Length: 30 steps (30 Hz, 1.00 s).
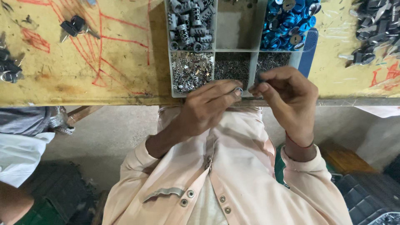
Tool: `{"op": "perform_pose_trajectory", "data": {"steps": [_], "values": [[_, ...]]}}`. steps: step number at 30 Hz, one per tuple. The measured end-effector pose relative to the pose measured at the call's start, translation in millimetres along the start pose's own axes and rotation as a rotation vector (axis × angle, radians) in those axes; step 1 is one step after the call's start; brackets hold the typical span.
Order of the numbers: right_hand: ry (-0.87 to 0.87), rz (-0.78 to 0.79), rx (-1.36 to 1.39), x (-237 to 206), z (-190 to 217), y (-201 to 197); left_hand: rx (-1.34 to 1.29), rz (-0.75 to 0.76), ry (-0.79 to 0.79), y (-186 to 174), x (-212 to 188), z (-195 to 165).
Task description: The person sits at a workbench assembling small lock components. They pick small metal pins, springs, and blue circular parts from a compartment tray, fit the parts together by hand, and set finished assemblies on the table.
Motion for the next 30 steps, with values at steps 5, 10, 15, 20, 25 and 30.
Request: {"op": "perform_pose_trajectory", "data": {"steps": [5,10,15,20,25,30], "values": [[-0.121,0.144,-0.215,-6,18,4,0.237,0.062,0.134,-8,8,-7],[0.230,0.249,0.094,2,5,5,0.380,0.117,0.272,-7,9,-11],[0.342,0.341,0.224,6,-16,10,0.418,0.108,0.329,-10,7,-12],[0.134,0.484,0.331,0,-30,19,0.128,-0.014,0.186,-13,8,-13],[0.190,0.276,0.593,-17,-35,37,-0.030,-0.145,-0.042,-1,-2,-19],[0.258,0.348,0.179,-16,-4,9,0.075,-0.113,0.095,6,-1,-24]]}}
Point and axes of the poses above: each hand's wrist, its own x-axis towards the middle knuckle, its own y-axis out of the palm, z = x × y, the point moved 4 cm from there along x, towards the middle knuckle, and after that the axes turned 6 degrees about x, right-handed, at the moved point
